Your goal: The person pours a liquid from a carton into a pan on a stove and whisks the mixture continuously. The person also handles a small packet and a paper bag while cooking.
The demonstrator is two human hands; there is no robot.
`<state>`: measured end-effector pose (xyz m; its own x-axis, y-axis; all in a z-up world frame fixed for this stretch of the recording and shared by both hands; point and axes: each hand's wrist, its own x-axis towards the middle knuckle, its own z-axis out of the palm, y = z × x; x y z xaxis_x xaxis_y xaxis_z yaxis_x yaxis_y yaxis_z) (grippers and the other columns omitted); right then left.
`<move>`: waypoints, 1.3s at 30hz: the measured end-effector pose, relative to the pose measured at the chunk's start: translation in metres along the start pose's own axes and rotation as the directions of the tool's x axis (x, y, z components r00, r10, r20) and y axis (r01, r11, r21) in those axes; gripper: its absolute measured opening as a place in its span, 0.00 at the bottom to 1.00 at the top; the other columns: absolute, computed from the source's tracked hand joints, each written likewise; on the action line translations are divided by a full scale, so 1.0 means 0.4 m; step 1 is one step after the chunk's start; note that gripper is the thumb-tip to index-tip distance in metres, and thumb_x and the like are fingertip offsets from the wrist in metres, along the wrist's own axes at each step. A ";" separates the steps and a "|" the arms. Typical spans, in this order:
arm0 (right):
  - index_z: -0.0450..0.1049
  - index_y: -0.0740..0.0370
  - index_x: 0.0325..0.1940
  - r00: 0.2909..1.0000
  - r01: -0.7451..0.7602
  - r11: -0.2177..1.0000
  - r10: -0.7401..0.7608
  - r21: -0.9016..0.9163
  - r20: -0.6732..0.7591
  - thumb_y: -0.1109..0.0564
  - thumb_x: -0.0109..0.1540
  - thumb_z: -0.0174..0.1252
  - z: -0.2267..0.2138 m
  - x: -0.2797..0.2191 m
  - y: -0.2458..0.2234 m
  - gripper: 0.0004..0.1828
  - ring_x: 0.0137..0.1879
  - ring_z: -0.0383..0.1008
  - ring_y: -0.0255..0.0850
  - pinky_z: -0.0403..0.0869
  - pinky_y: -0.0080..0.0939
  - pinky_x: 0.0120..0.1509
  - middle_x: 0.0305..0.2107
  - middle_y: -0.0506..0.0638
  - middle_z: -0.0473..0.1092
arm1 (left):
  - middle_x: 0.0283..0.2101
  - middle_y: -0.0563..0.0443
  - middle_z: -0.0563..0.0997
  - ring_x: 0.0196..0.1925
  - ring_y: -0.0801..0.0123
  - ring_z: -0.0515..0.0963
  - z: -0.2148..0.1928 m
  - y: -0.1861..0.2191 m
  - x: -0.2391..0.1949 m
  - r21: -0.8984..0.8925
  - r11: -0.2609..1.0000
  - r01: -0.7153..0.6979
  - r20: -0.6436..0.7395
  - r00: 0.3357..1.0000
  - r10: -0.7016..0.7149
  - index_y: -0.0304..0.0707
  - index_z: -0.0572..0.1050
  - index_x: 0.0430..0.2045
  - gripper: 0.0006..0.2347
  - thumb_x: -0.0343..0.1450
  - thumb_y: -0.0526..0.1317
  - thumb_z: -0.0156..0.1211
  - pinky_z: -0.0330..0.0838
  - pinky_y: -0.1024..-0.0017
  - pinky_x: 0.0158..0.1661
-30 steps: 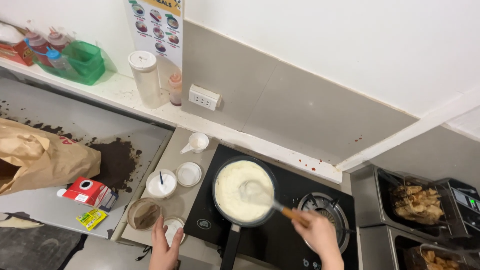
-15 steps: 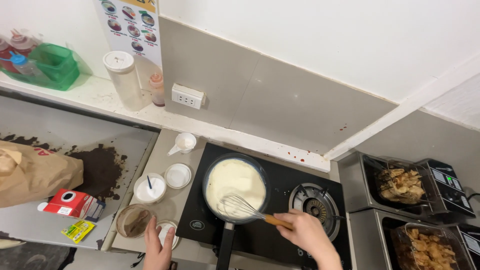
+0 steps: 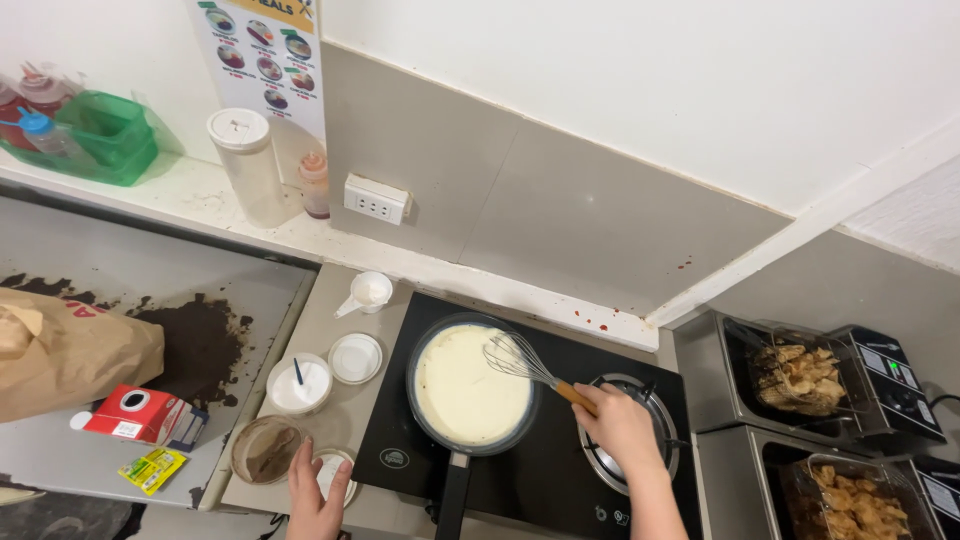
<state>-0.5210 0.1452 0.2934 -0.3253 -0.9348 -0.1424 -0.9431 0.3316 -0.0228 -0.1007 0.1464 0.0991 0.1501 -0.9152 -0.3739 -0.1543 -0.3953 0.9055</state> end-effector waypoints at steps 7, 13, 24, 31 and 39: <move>0.76 0.40 0.60 0.970 0.240 0.963 -0.233 0.124 -0.065 0.47 0.61 0.61 0.027 0.037 -0.111 0.21 0.38 0.80 0.41 0.79 0.46 0.38 0.40 0.36 0.76 | 0.76 0.45 0.51 0.72 0.53 0.65 -0.025 0.017 -0.020 -0.026 0.997 0.070 -0.049 0.996 -0.072 0.42 0.52 0.73 0.37 0.67 0.52 0.56 0.64 0.55 0.65; 0.79 0.42 0.58 0.893 0.449 0.880 -0.447 0.155 -0.049 0.52 0.60 0.64 -0.016 -0.037 -0.122 0.21 0.26 0.74 0.37 0.75 0.42 0.32 0.32 0.37 0.73 | 0.76 0.45 0.51 0.73 0.53 0.65 -0.023 0.022 -0.025 -0.011 0.997 0.083 -0.024 0.996 -0.083 0.43 0.51 0.74 0.38 0.67 0.52 0.55 0.65 0.55 0.64; 0.76 0.30 0.60 0.987 0.031 0.999 -0.024 -0.044 0.159 0.47 0.61 0.61 -0.075 -0.072 0.015 0.22 0.40 0.82 0.33 0.83 0.38 0.48 0.41 0.30 0.78 | 0.77 0.48 0.53 0.72 0.59 0.67 0.013 0.006 -0.037 -0.021 0.993 0.112 0.056 0.992 -0.111 0.43 0.48 0.75 0.39 0.67 0.52 0.56 0.61 0.60 0.67; 0.78 0.38 0.57 0.970 0.237 0.967 -0.240 0.096 0.022 0.48 0.60 0.63 -0.053 -0.107 -0.063 0.20 0.36 0.81 0.36 0.84 0.44 0.44 0.37 0.35 0.78 | 0.75 0.48 0.60 0.69 0.59 0.74 0.063 0.049 -0.073 -0.082 0.961 0.266 0.203 0.948 -0.245 0.47 0.48 0.75 0.39 0.68 0.48 0.61 0.66 0.64 0.66; 0.77 0.43 0.60 0.956 0.292 0.923 -0.284 0.249 -0.070 0.57 0.60 0.63 0.009 -0.101 -0.105 0.23 0.29 0.81 0.36 0.86 0.45 0.50 0.34 0.44 0.78 | 0.76 0.46 0.55 0.66 0.56 0.77 0.097 0.004 -0.059 -0.057 0.955 0.292 0.264 0.927 -0.267 0.47 0.45 0.75 0.42 0.67 0.50 0.63 0.70 0.64 0.64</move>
<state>-0.4679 0.1695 0.2964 -0.0481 -0.9970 -0.0609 -0.9490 0.0646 -0.3087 -0.1426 0.1642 0.1015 -0.0773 -0.7632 -0.6415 -0.0478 -0.6398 0.7670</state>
